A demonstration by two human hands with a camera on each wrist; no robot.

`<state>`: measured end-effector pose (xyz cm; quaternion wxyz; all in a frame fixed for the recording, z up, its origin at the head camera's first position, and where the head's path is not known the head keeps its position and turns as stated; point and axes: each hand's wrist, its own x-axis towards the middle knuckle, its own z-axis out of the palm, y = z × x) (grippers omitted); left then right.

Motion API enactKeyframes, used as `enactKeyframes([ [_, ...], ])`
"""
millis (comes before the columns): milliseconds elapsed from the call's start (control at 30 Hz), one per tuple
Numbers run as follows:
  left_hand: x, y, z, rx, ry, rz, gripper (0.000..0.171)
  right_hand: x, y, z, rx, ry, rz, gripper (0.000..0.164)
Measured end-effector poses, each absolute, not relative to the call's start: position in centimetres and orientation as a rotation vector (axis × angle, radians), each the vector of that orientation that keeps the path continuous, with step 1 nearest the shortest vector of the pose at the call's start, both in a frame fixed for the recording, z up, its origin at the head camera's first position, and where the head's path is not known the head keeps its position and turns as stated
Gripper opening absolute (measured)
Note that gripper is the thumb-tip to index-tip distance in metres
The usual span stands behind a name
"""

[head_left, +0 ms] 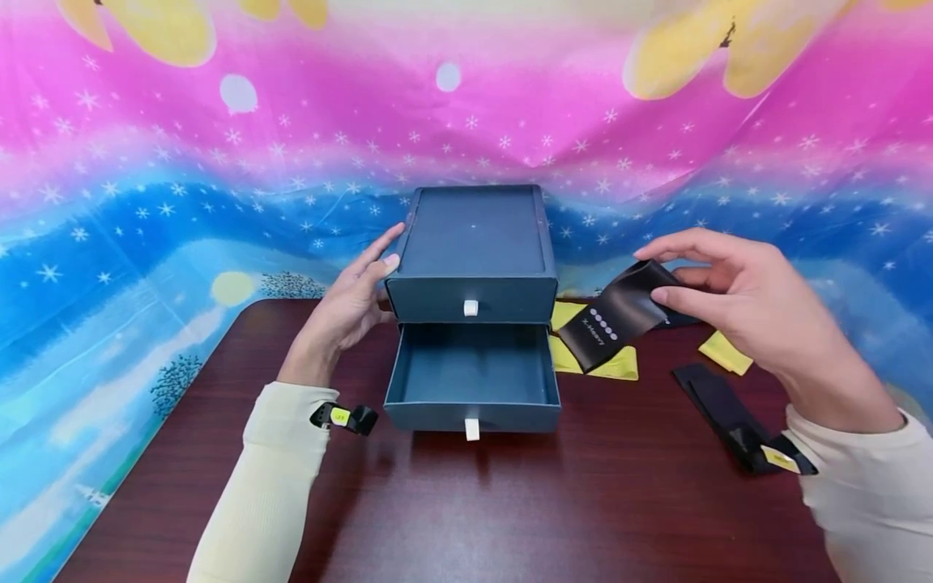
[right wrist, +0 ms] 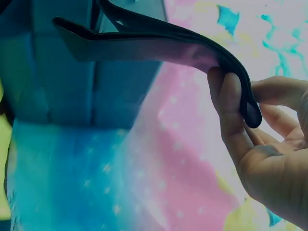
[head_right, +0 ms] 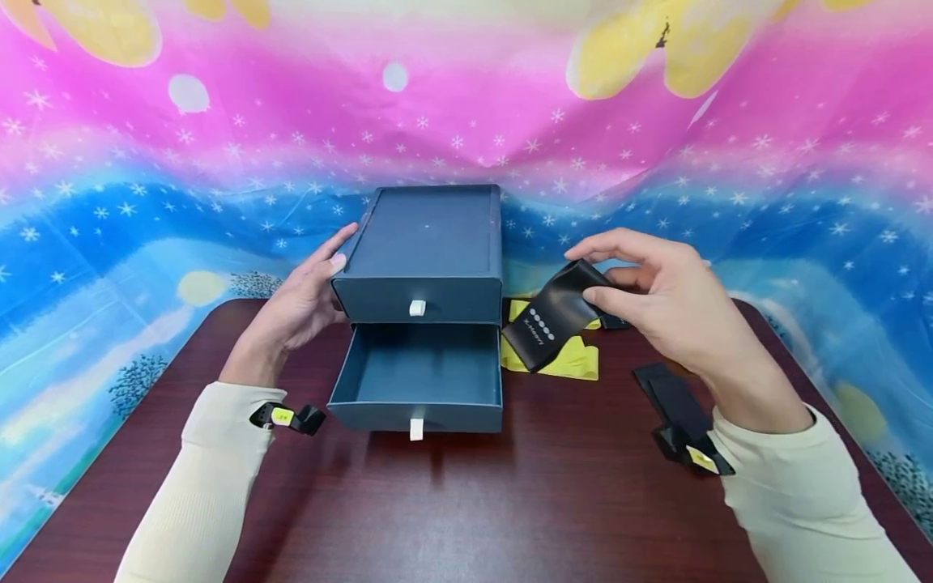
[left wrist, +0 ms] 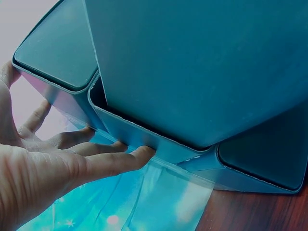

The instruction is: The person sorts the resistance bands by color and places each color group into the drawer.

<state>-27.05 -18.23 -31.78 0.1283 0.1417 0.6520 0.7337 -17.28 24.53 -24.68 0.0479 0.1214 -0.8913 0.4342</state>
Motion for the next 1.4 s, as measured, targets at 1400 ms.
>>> enactKeyframes([
  [1400,-27.0,-18.2,-31.8,0.412,1.89,2.135,0.058,-16.8,6.2,-28.5,0.648,-2.471,1.952,0.041],
])
